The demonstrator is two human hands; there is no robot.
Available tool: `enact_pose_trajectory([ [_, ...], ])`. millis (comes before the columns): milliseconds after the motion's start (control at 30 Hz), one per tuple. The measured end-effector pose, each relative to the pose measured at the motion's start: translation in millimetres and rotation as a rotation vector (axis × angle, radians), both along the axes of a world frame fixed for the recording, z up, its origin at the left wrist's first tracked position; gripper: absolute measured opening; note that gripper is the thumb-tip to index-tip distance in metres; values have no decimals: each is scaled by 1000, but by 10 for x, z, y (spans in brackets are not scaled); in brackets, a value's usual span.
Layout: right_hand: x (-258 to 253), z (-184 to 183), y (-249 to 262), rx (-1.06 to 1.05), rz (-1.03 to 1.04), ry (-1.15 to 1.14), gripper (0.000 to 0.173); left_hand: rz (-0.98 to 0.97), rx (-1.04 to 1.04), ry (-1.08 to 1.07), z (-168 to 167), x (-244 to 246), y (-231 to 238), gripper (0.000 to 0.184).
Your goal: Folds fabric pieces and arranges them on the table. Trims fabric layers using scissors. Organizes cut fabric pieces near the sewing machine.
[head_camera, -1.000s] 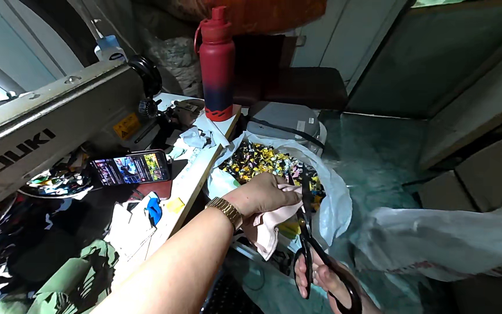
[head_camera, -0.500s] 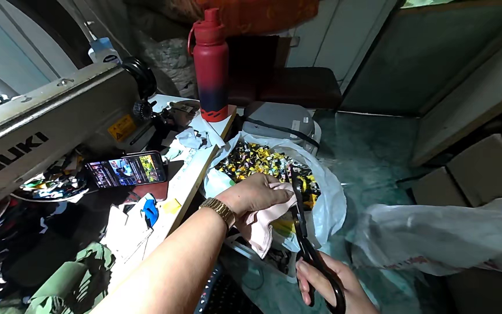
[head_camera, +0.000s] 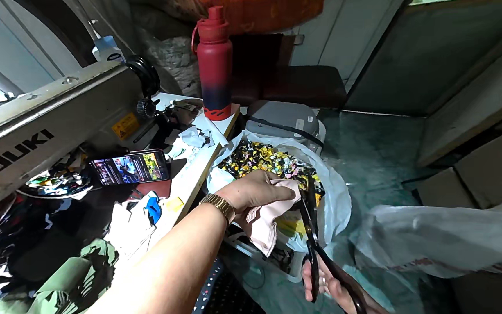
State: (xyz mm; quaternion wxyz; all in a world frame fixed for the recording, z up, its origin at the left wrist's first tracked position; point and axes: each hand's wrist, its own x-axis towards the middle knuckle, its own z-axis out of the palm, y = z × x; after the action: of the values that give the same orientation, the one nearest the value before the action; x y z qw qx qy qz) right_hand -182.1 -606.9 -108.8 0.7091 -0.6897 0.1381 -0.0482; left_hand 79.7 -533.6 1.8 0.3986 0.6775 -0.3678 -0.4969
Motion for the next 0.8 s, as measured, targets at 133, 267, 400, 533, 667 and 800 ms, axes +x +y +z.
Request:
enact_pose_trajectory([
  [133,5,75,47,-3,-2,-9,65,-26,-9,15,-24,-37,-42,22],
  [267,44,100,51,5,-21,-26,64,-63,6,16,-1,-87,-47,24],
  [400,41,77,16,28,-51,-74,58,-61,-4,7,21,-53,-30,21],
  [533,35,150,71,-20,-128,-71,46,-50,-7,6,26,-41,-18,23],
  [667,32,270,150,-37,-198,-21,26,-38,-8,-4,16,-57,-21,23],
  [800,53,194,69,-92,-128,-32,31,-50,18,-64,68,-52,-22,22],
])
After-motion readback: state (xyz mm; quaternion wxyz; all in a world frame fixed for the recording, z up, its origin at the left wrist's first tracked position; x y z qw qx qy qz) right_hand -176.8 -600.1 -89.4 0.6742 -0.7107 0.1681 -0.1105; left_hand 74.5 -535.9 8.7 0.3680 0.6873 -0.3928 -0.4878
